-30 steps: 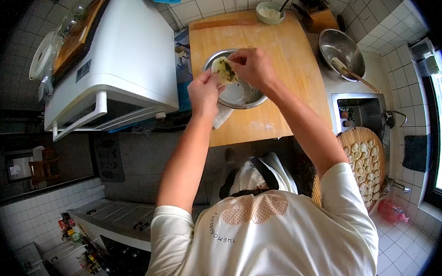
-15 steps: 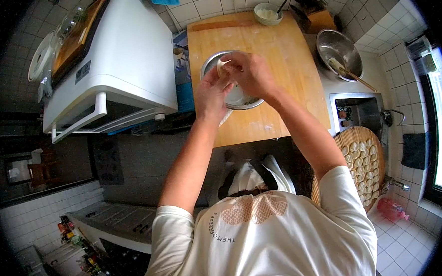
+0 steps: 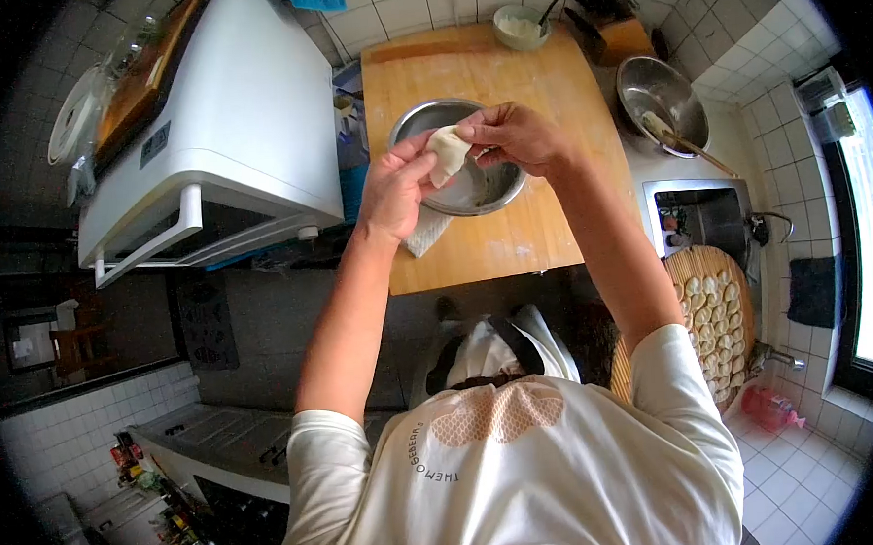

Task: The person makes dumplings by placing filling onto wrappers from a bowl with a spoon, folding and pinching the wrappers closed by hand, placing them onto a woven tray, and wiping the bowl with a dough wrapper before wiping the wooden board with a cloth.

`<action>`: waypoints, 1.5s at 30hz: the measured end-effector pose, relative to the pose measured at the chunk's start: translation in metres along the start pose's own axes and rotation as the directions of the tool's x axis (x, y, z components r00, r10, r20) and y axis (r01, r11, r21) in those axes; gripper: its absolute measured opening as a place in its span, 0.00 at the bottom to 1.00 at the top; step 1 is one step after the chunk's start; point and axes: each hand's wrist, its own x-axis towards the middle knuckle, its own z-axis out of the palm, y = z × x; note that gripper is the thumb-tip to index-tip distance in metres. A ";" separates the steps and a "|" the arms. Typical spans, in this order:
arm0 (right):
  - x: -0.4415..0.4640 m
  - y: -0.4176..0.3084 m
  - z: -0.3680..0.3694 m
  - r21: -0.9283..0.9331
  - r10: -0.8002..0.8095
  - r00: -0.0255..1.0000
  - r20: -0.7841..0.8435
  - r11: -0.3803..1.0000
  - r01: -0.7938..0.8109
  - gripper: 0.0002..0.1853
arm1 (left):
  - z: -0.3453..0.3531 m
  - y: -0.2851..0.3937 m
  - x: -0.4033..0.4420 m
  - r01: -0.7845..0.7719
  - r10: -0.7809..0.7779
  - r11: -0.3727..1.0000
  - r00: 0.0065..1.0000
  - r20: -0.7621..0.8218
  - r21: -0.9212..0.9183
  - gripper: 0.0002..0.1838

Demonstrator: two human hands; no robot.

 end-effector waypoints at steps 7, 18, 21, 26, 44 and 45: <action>-0.001 0.007 0.008 -0.229 -0.177 0.972 -0.151 0.963 0.140 0.12 | 0.011 0.002 -0.008 -0.035 0.035 0.999 0.999 -0.018 -0.027 0.22; -0.001 0.001 0.012 -0.370 -0.245 0.964 -0.102 0.909 0.192 0.15 | 0.006 0.019 -0.001 -0.105 0.087 0.895 0.994 0.060 0.434 0.23; -0.007 0.001 0.013 -0.430 -0.238 0.961 -0.143 0.889 0.156 0.15 | 0.008 0.024 -0.001 -0.108 0.094 0.905 0.994 0.053 0.411 0.23; -0.007 0.006 0.028 -0.352 -0.441 0.857 -0.266 0.872 0.340 0.13 | 0.013 0.019 -0.002 -0.102 0.100 0.956 0.995 0.021 0.274 0.23; -0.015 0.004 0.035 -0.546 -0.605 0.707 -0.367 0.755 0.363 0.11 | 0.015 0.013 0.005 0.000 0.026 0.954 0.996 -0.084 0.298 0.15; -0.015 0.005 0.031 -0.589 -0.545 0.767 -0.337 0.758 0.280 0.11 | 0.015 0.013 0.006 -0.007 0.032 0.947 0.997 -0.074 0.320 0.15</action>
